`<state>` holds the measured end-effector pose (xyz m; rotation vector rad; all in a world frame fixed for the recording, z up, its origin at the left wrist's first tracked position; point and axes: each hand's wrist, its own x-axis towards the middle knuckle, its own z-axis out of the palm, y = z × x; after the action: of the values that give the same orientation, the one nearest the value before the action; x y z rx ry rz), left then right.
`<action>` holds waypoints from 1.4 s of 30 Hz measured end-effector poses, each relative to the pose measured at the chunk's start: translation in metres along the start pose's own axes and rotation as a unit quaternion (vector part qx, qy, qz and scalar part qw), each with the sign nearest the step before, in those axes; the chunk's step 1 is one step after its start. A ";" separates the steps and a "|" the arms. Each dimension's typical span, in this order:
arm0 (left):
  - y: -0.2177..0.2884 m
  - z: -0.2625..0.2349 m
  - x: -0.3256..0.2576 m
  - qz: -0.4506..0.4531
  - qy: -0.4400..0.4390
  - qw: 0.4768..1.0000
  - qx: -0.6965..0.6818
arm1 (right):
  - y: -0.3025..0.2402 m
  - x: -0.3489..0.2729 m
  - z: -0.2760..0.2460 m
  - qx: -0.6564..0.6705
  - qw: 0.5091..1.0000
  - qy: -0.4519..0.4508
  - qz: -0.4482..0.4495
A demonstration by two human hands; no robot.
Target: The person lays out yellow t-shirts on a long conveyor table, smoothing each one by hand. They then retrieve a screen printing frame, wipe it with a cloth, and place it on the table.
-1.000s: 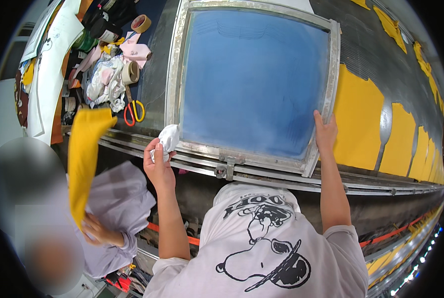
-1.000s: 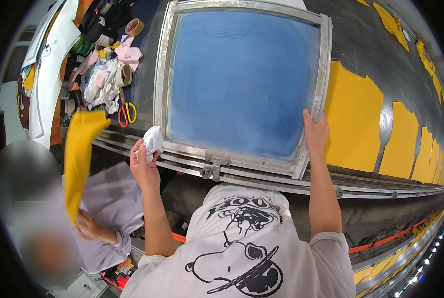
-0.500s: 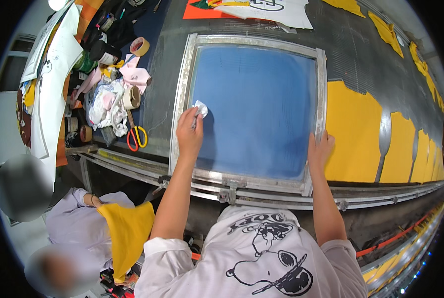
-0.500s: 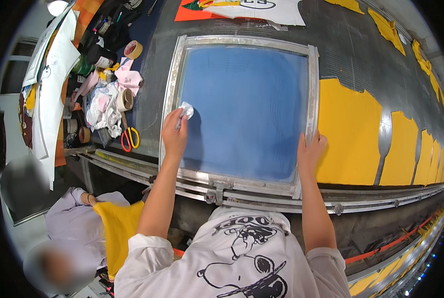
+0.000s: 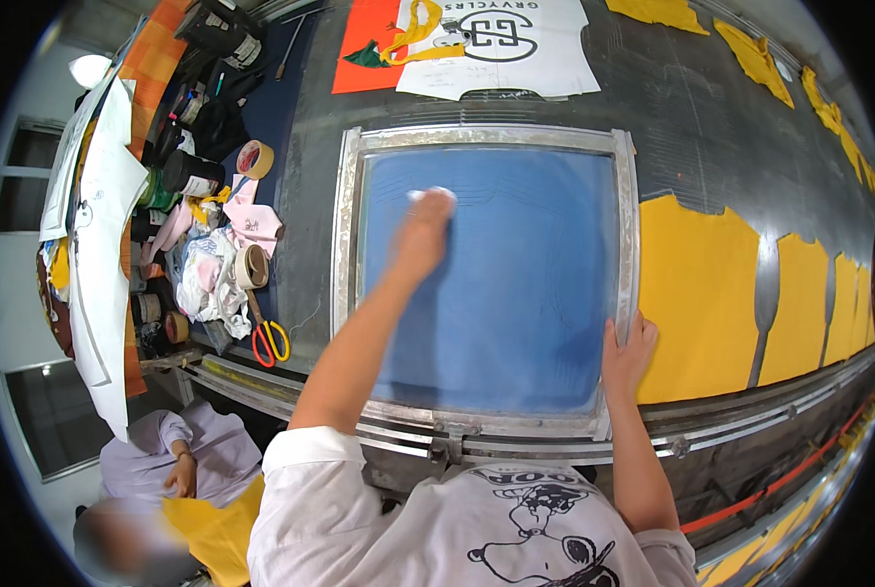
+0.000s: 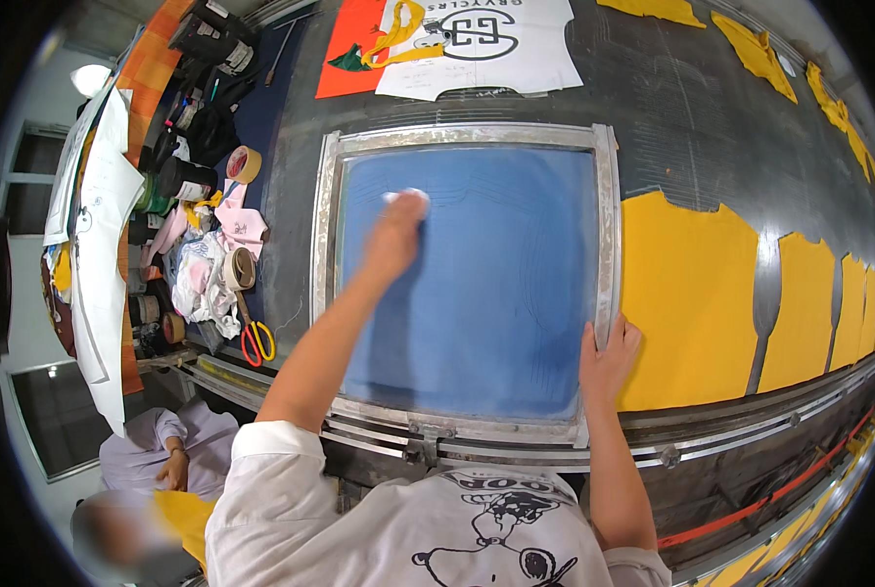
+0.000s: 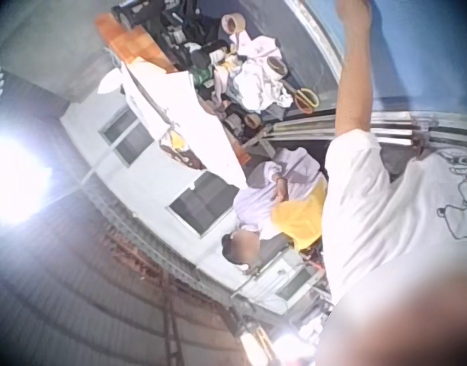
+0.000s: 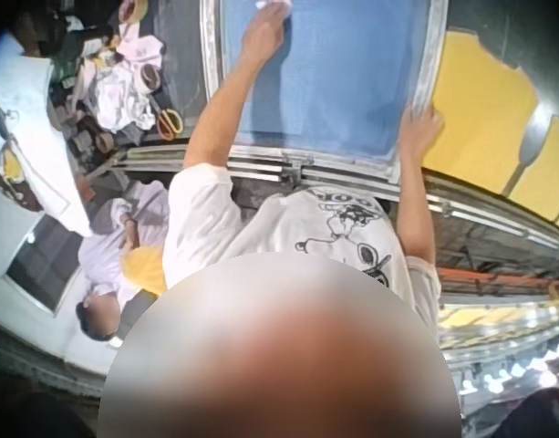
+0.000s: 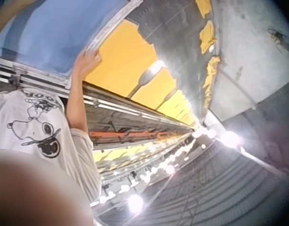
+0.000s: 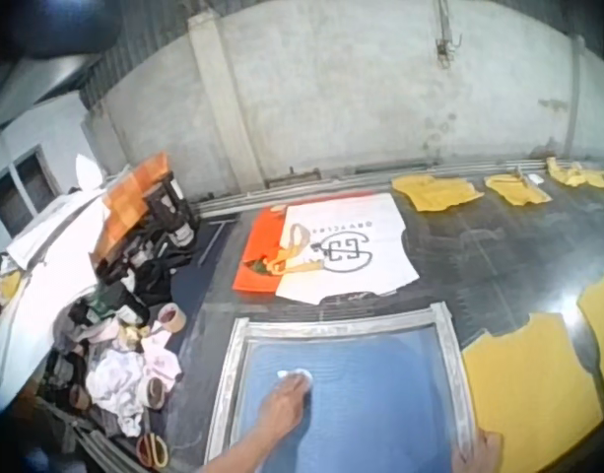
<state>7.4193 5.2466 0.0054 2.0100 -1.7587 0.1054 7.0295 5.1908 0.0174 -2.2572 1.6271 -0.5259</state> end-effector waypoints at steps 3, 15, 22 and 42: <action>-0.007 0.000 -0.007 -0.062 -0.017 0.998 0.027 | -0.008 0.000 -0.005 0.016 1.000 0.012 -0.012; 0.034 0.029 0.053 -0.112 0.097 0.989 0.014 | -0.011 0.003 -0.008 0.046 0.999 0.026 0.008; 0.082 0.062 0.073 0.081 -0.081 0.990 -0.086 | -0.006 0.001 -0.005 0.034 0.998 0.052 -0.021; 0.194 0.010 -0.029 0.283 -0.317 0.888 -0.176 | 0.002 0.008 -0.003 0.073 0.996 0.056 0.011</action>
<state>7.2271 5.2555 0.0427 1.2836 -2.4976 -0.7143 7.0285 5.1823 0.0198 -2.1361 1.6058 -0.7522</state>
